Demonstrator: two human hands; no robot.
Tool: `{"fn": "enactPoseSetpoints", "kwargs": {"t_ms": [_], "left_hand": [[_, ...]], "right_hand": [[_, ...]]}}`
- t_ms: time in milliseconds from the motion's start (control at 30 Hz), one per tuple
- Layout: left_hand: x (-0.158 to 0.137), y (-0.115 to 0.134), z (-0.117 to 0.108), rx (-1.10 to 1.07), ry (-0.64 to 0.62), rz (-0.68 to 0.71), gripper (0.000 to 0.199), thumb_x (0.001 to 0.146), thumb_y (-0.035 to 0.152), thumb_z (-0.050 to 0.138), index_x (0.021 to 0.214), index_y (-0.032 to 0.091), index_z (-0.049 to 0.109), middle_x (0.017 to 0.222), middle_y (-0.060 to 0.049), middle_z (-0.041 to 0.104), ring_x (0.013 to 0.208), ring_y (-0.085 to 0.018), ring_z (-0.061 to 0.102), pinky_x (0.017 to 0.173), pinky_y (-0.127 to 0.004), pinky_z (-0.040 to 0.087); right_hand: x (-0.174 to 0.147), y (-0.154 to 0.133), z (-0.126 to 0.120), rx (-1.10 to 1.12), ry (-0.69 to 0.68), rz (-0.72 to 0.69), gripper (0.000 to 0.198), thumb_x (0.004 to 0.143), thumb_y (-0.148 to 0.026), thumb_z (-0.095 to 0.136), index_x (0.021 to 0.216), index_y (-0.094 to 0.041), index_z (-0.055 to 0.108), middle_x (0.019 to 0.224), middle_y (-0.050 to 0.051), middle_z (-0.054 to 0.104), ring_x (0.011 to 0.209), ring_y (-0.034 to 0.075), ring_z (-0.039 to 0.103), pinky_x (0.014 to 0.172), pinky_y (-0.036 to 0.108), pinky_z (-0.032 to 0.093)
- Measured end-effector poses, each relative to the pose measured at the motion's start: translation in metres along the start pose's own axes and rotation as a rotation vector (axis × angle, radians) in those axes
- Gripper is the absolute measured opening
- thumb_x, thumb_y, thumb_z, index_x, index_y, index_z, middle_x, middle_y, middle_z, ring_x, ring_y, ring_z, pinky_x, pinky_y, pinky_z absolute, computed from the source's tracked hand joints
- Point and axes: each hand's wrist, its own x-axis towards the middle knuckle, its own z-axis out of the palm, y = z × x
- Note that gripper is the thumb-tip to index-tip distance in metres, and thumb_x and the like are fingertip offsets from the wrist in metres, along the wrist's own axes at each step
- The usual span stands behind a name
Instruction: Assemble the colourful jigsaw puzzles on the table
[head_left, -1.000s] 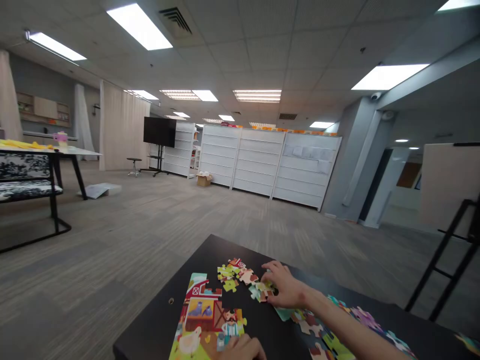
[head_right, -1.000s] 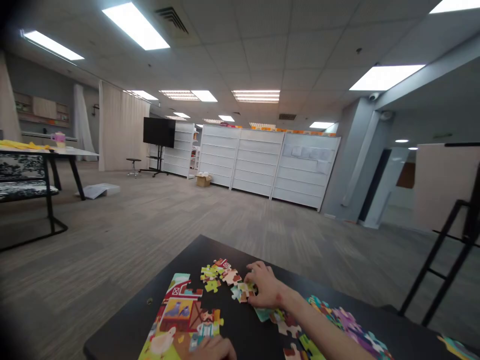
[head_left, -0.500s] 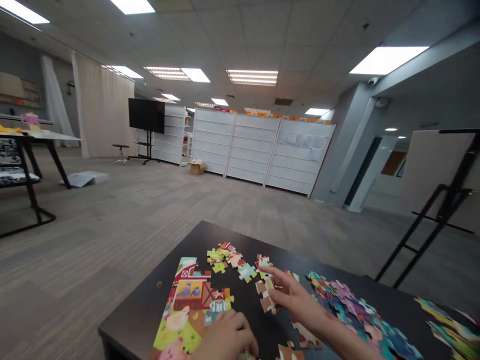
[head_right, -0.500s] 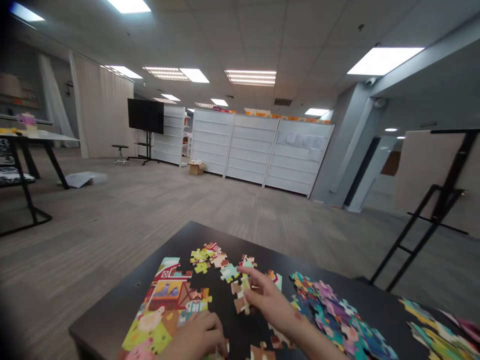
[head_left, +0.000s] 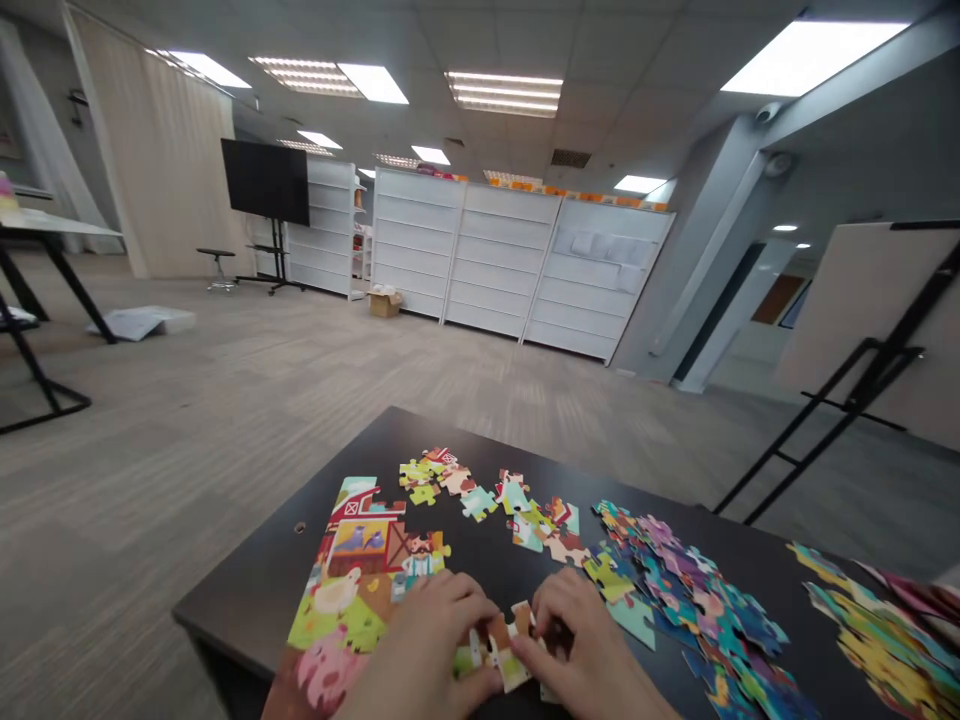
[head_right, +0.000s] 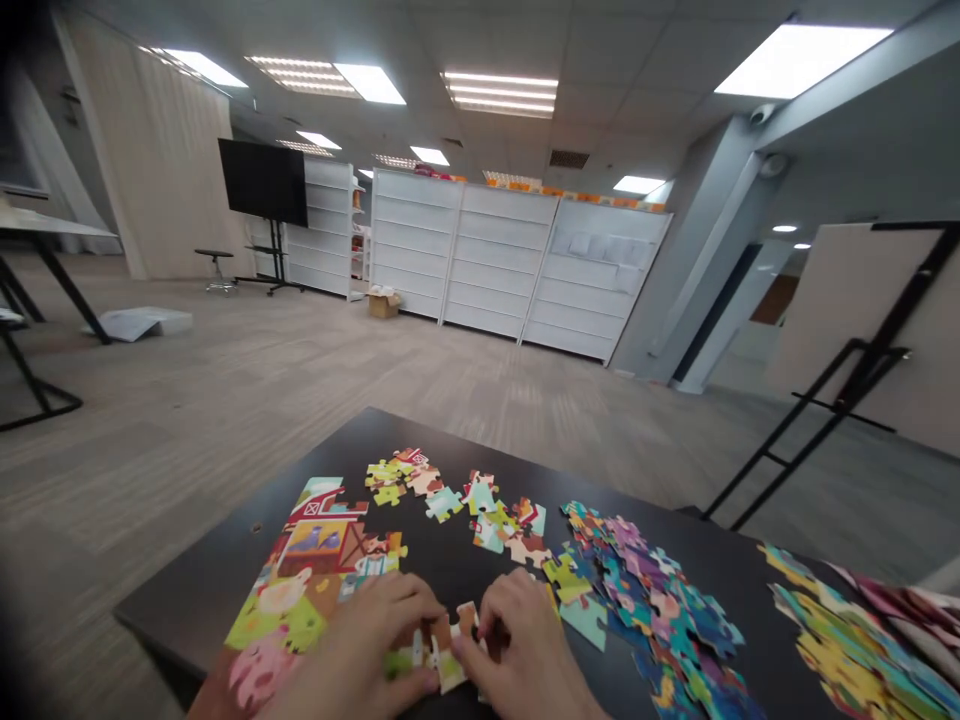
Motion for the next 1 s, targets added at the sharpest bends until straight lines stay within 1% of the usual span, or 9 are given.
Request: {"fn": "enactPoseSetpoints", "kwargs": {"t_ms": [133,233,333,400,467,533,600,767,1000], "left_hand": [[0.003,-0.002,0.011,0.11,0.035,0.026,0.04,0.068,0.038,0.085,0.105,0.028,0.072,0.107,-0.001,0.066,0.1,-0.027,0.058,0.089,-0.04,0.042],[0.004,-0.002,0.016,0.142,0.045,0.014,0.035,0.068,0.042,0.084,0.098,0.028,0.073,0.105,-0.001,0.065,0.1,-0.027,0.058,0.088,-0.039,0.042],[0.004,-0.003,0.017,0.165,0.04,-0.016,0.034,0.072,0.041,0.082,0.102,0.029,0.073,0.106,-0.001,0.066,0.1,-0.027,0.058,0.087,-0.039,0.042],[0.005,-0.005,0.016,0.174,0.022,-0.024,0.038,0.072,0.043,0.082,0.108,0.032,0.073,0.107,-0.001,0.065,0.101,-0.027,0.058,0.088,-0.039,0.041],[0.006,-0.006,0.014,0.175,0.003,-0.014,0.042,0.071,0.048,0.083,0.11,0.035,0.073,0.108,-0.001,0.064,0.101,-0.027,0.058,0.087,-0.039,0.041],[0.007,-0.007,0.013,0.172,0.001,-0.013,0.043,0.071,0.051,0.083,0.109,0.036,0.074,0.109,-0.001,0.063,0.102,-0.027,0.058,0.088,-0.039,0.041],[0.007,-0.007,0.013,0.169,-0.003,-0.026,0.043,0.071,0.053,0.083,0.11,0.038,0.074,0.109,-0.001,0.062,0.103,-0.027,0.057,0.089,-0.039,0.041],[0.009,-0.003,0.011,0.168,-0.056,-0.072,0.048,0.07,0.051,0.083,0.113,0.035,0.073,0.111,-0.002,0.062,0.105,-0.028,0.058,0.091,-0.04,0.042],[0.012,-0.002,0.01,0.26,-0.114,-0.033,0.043,0.076,0.048,0.08,0.115,0.032,0.072,0.111,-0.005,0.061,0.103,-0.031,0.058,0.085,-0.04,0.045]], "right_hand": [[-0.004,-0.003,-0.002,-0.168,-0.031,-0.076,0.027,0.082,-0.023,0.068,0.062,-0.019,0.05,0.078,0.002,0.063,0.081,0.02,0.058,0.076,0.033,0.041],[-0.003,-0.006,-0.005,-0.206,-0.054,-0.094,0.028,0.085,-0.024,0.066,0.062,-0.019,0.051,0.079,0.003,0.063,0.082,0.021,0.058,0.076,0.034,0.041],[-0.002,-0.007,-0.022,-0.117,-0.162,-0.124,0.013,0.083,-0.027,0.07,0.077,-0.02,0.06,0.087,0.004,0.066,0.086,0.022,0.059,0.076,0.033,0.044],[-0.005,-0.004,-0.038,-0.009,-0.269,-0.188,0.02,0.079,-0.029,0.074,0.094,-0.021,0.064,0.1,0.005,0.067,0.091,0.022,0.06,0.081,0.033,0.047],[-0.01,0.002,-0.052,0.071,-0.329,-0.239,0.026,0.08,-0.03,0.073,0.103,-0.023,0.064,0.105,0.005,0.067,0.094,0.021,0.061,0.091,0.034,0.046],[-0.015,0.01,-0.061,0.103,-0.327,-0.241,0.02,0.084,-0.03,0.068,0.102,-0.023,0.064,0.102,0.005,0.067,0.093,0.021,0.062,0.098,0.036,0.045],[-0.018,0.019,-0.065,0.113,-0.314,-0.21,0.016,0.083,-0.028,0.066,0.099,-0.023,0.064,0.098,0.004,0.067,0.091,0.021,0.062,0.096,0.036,0.047],[-0.02,0.034,-0.063,0.103,-0.296,-0.149,0.026,0.074,-0.014,0.064,0.099,-0.023,0.066,0.11,0.007,0.064,0.102,0.023,0.062,0.092,0.034,0.051],[-0.015,0.036,-0.044,0.075,-0.216,-0.26,0.041,0.08,-0.01,0.059,0.116,-0.026,0.067,0.124,0.01,0.063,0.116,0.024,0.06,0.102,0.04,0.049]]}}
